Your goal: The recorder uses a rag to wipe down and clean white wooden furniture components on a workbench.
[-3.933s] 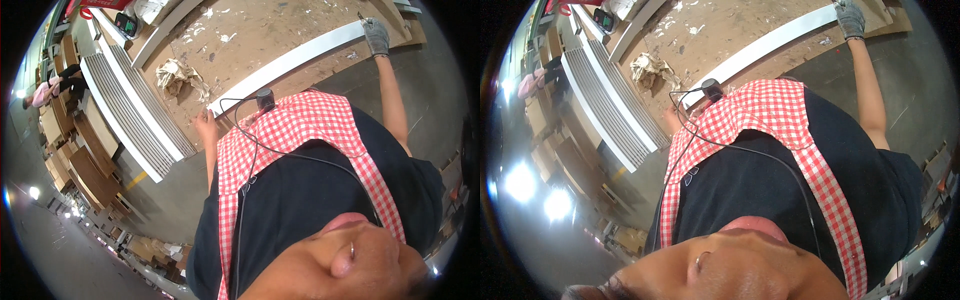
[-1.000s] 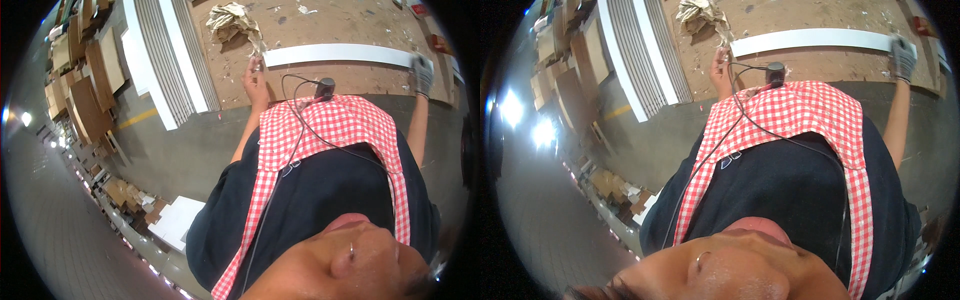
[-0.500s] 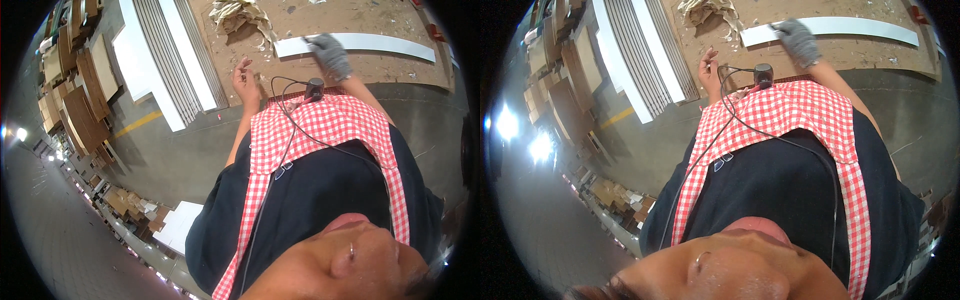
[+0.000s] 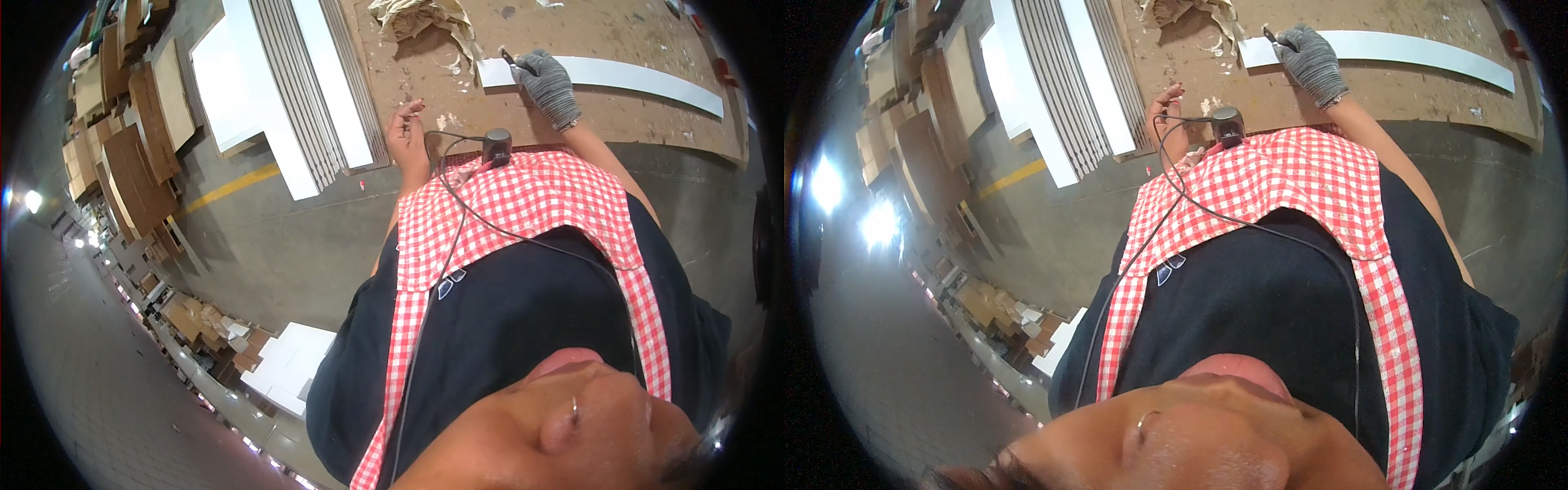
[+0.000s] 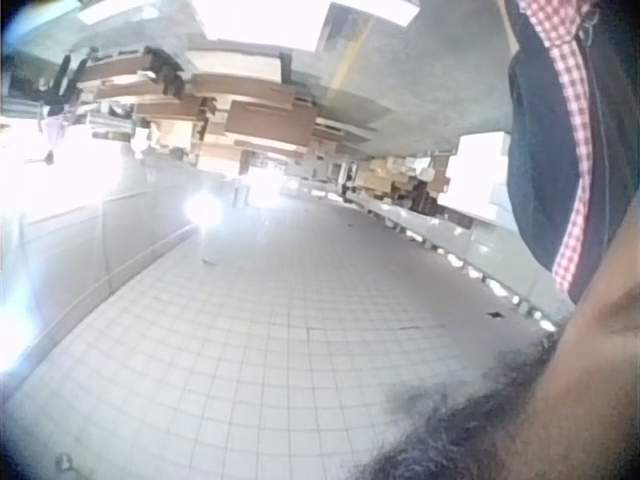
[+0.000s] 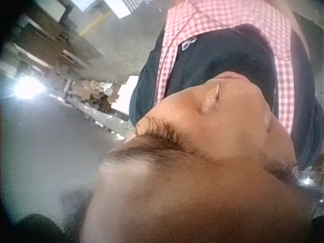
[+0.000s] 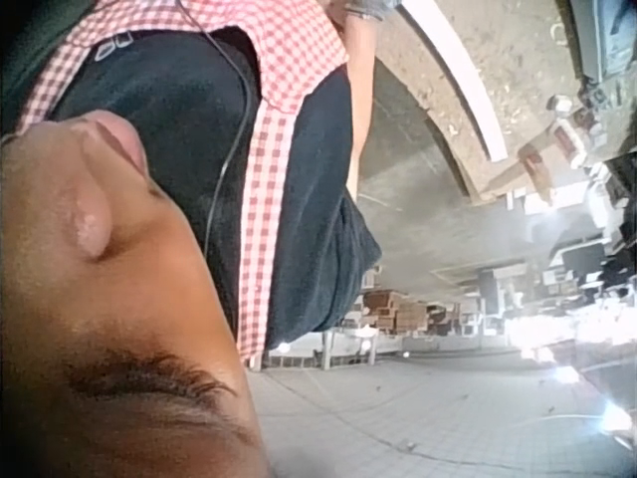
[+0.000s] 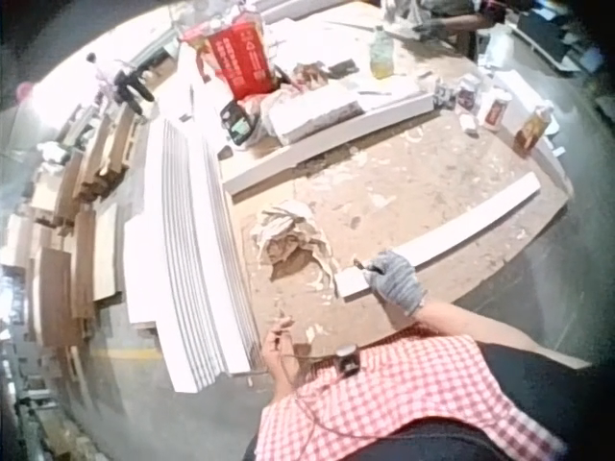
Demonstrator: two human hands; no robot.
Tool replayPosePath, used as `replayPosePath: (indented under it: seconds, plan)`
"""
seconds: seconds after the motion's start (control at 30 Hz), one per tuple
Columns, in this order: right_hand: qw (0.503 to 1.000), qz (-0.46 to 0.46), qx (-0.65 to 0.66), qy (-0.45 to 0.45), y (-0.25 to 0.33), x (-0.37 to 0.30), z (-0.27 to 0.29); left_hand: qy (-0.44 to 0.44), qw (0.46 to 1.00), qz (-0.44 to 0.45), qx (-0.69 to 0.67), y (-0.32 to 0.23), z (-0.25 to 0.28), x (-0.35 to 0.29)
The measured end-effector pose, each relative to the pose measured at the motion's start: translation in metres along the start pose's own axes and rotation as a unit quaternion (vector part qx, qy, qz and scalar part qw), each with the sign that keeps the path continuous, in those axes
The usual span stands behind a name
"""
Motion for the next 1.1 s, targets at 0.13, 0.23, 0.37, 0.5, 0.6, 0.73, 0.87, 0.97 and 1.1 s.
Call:
replayPosePath:
  seconds: [0.13, 0.23, 0.37, 0.5, 0.6, 0.73, 0.87, 0.97, 1.1]
  plan:
    - [0.987, 0.106, -0.036, 0.116, 0.077, -0.018, -0.023, 0.008, 0.999, 0.012, -0.045, 0.006, -0.005, 0.007]
    - [0.987, 0.047, 0.077, 0.134, 0.071, -0.031, -0.013, 0.021, 1.000, -0.014, -0.012, 0.001, -0.008, 0.007]
    - [0.999, -0.031, 0.023, -0.015, 0.036, -0.012, 0.020, 0.031, 0.999, -0.031, 0.027, -0.009, -0.012, 0.011]
    - [0.986, 0.063, 0.082, 0.132, 0.072, -0.041, -0.015, 0.054, 0.997, -0.053, -0.015, -0.006, -0.031, 0.020]
    - [0.987, 0.078, 0.102, 0.097, 0.061, -0.030, -0.012, 0.074, 0.994, -0.082, 0.024, -0.024, -0.051, 0.019]
    - [0.997, 0.043, -0.033, 0.047, 0.046, -0.003, 0.025, 0.132, 0.950, -0.205, 0.194, -0.040, -0.100, 0.015]
    - [0.987, 0.124, -0.091, -0.046, 0.000, -0.009, 0.077, 0.157, 0.895, -0.340, 0.243, -0.051, -0.156, 0.003]
    - [0.874, 0.212, -0.394, -0.192, -0.142, 0.019, 0.121, 0.099, 0.880, -0.345, 0.310, -0.035, -0.140, 0.016]
    - [0.875, -0.201, -0.334, -0.288, -0.353, -0.002, 0.413, 0.127, 0.872, -0.380, 0.282, -0.053, -0.195, -0.002]
Point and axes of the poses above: each hand's wrist, its own x-axis towards the middle knuckle, its own z-axis out of the back of the hand, y = z × x, the point moved 7 cm from there along x, towards the middle knuckle, and after that the axes turned 9 degrees about -y, right-handed, at the moved point
